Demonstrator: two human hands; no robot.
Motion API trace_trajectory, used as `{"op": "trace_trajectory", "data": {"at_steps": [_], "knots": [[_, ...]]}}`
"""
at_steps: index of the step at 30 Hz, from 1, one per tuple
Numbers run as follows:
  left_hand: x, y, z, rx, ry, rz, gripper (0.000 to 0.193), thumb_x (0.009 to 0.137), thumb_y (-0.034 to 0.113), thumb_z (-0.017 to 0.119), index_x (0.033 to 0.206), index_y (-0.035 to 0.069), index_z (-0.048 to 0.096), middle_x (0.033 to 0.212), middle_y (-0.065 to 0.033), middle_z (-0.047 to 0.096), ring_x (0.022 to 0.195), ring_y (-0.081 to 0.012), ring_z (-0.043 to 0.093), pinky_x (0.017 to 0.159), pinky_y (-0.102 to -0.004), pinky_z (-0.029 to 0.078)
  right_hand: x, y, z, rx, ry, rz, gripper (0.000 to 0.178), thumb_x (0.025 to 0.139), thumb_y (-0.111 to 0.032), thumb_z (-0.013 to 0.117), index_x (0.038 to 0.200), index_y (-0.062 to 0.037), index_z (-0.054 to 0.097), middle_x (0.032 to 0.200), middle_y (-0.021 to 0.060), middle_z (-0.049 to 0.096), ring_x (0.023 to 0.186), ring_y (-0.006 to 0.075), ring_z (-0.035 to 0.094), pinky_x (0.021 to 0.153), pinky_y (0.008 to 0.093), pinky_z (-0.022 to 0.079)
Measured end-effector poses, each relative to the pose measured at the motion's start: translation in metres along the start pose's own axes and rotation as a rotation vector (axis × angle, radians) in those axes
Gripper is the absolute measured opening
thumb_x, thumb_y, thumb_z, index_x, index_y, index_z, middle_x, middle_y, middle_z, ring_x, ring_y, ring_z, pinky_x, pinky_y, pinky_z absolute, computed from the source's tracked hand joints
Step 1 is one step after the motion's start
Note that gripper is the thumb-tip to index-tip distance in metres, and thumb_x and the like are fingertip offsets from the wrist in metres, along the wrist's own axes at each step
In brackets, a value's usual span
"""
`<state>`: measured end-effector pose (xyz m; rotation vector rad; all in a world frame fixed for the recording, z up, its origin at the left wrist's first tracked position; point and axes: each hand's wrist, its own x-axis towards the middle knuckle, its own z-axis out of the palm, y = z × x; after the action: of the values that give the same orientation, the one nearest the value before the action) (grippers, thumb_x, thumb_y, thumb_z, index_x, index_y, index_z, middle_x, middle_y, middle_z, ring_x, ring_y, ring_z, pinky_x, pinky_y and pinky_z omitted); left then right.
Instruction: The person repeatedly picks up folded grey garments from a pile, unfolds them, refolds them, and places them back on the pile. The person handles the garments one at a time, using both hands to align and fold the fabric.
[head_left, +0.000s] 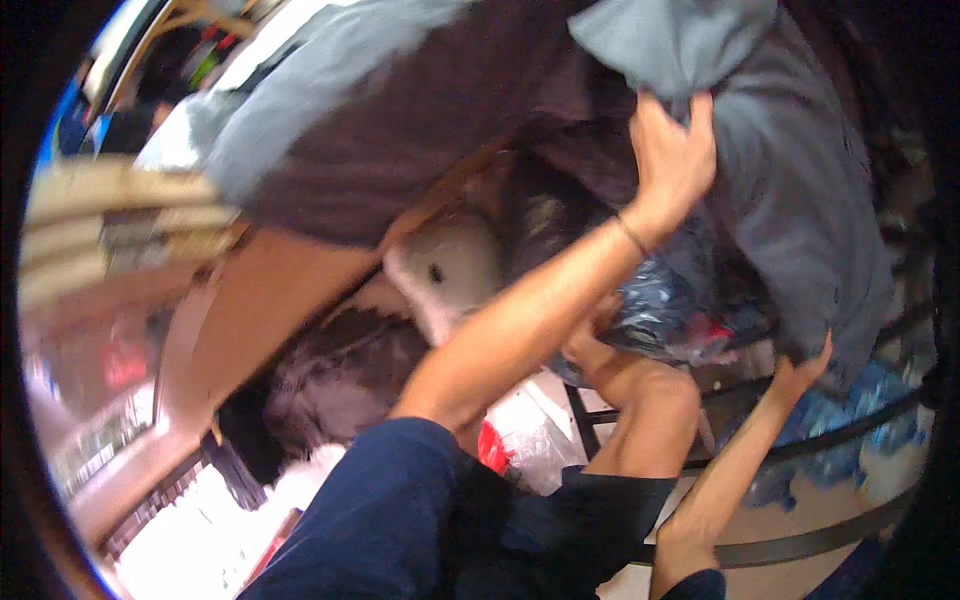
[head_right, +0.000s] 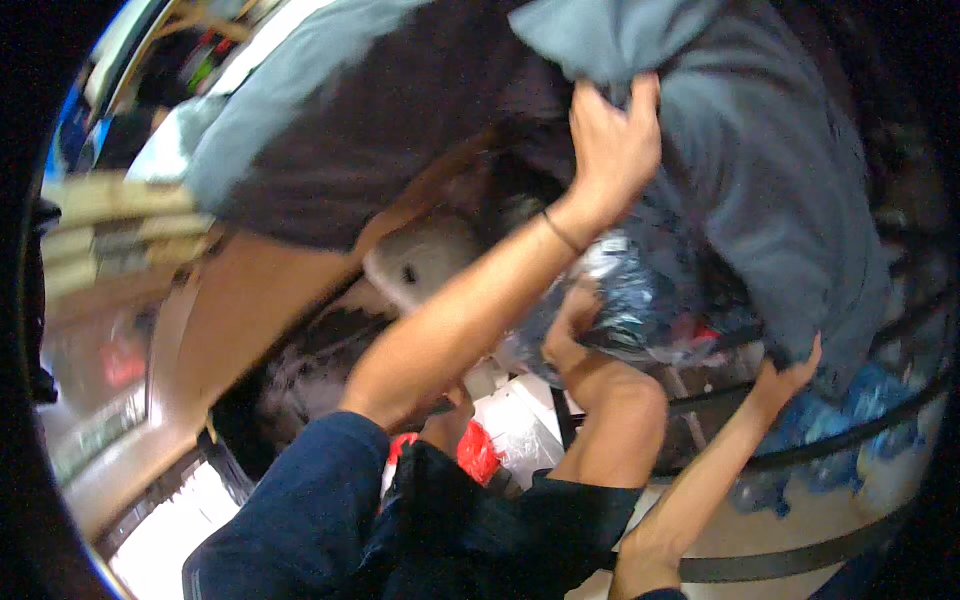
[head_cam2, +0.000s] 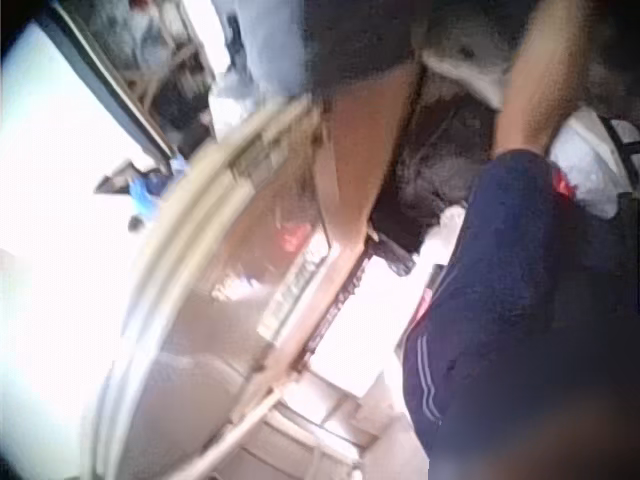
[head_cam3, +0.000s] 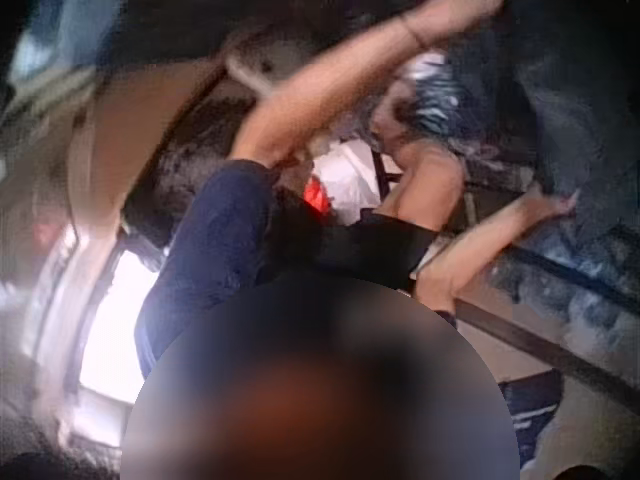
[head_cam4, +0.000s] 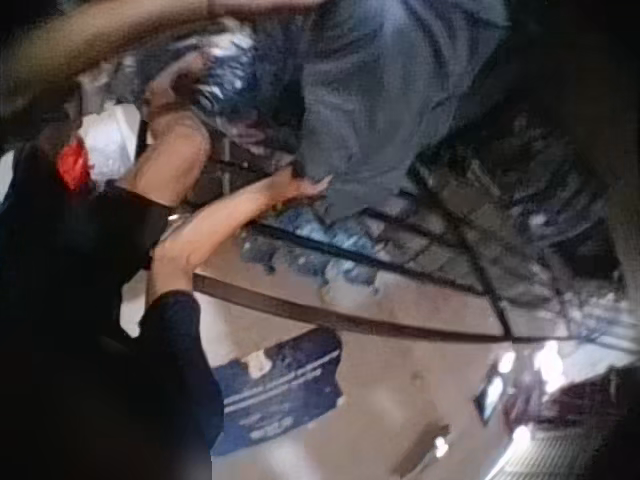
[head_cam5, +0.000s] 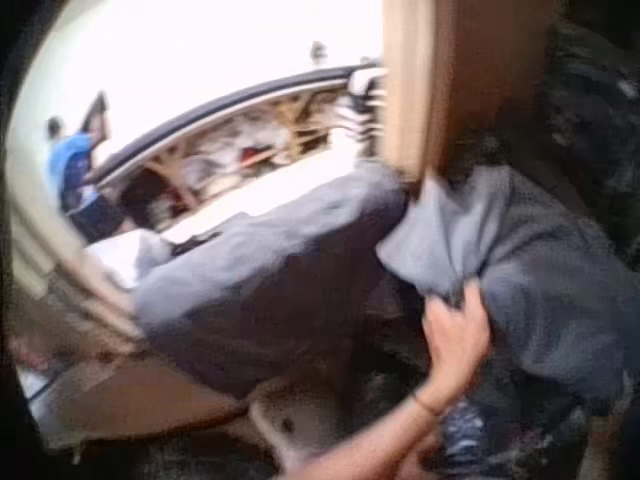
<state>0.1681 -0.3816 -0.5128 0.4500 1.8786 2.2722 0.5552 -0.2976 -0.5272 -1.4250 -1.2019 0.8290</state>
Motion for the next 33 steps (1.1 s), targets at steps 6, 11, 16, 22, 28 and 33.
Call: {"op": "trace_trajectory", "data": {"at_steps": [6,11,16,22,28,33], "knots": [[-0.095,-0.007,-0.244,0.02,0.196,-0.306,0.046,0.099,0.027,0.074,0.125,-0.009,0.062,0.12,-0.0245,0.072,0.113,-0.0323,0.068,0.102,-0.0424,0.05,-0.117,0.006,-0.035,0.312,-0.088,0.504,0.065,0.083,-0.034,0.08,0.135,0.002,0.063,0.138,0.0169,0.064,0.122,0.0377,0.063,0.105,0.0526,0.05],[-0.164,-0.112,-0.415,0.168,0.197,-0.572,0.059,0.099,0.04,0.072,0.128,-0.009,0.06,0.125,-0.0292,0.069,0.119,-0.0401,0.066,0.102,-0.046,0.05,-0.22,0.098,0.002,-0.077,-0.156,0.59,0.087,0.078,-0.038,0.086,0.146,0.0052,0.053,0.14,0.0231,0.06,0.118,0.0392,0.064,0.099,0.0569,0.054],[-0.252,-0.183,-0.616,0.573,-0.103,-0.443,0.054,0.092,0.032,0.076,0.137,0.007,0.063,0.134,-0.0227,0.069,0.127,-0.0416,0.064,0.107,-0.0458,0.05,-0.297,0.226,0.004,-0.588,-0.114,0.567,0.116,0.068,-0.047,0.092,0.156,0.0044,0.038,0.154,0.0263,0.048,0.126,0.0381,0.061,0.1,0.0544,0.056],[-0.329,-0.172,-0.944,1.859,0.026,-0.626,0.116,0.081,0.044,0.088,0.17,0.013,0.02,0.169,-0.0144,0.036,0.159,-0.0339,0.03,0.122,-0.0659,0.026,-0.291,0.29,-0.018,-0.411,-0.132,0.608,0.118,0.07,-0.051,0.09,0.161,-0.0011,0.032,0.159,0.0233,0.043,0.129,0.042,0.058,0.103,0.0624,0.055],[-0.342,-0.203,-1.014,1.788,-0.052,-0.504,0.066,0.088,0.025,0.08,0.148,0.01,0.056,0.148,-0.0118,0.054,0.14,-0.0344,0.049,0.114,-0.0591,0.039,-0.315,0.297,-0.01,-0.049,-0.297,0.638,0.102,0.071,-0.049,0.089,0.152,-0.0008,0.047,0.149,0.022,0.055,0.126,0.0404,0.06,0.103,0.0626,0.054],[-0.45,-0.157,-0.952,1.549,0.119,-0.085,0.046,0.088,0.013,0.074,0.129,0.001,0.059,0.119,-0.0251,0.065,0.112,-0.0441,0.063,0.093,-0.0547,0.05,-0.329,0.294,0.001,-0.051,0.023,0.591,0.11,0.072,-0.041,0.092,0.157,-0.0032,0.033,0.149,0.0219,0.054,0.123,0.0426,0.062,0.107,0.0617,0.055]]}}
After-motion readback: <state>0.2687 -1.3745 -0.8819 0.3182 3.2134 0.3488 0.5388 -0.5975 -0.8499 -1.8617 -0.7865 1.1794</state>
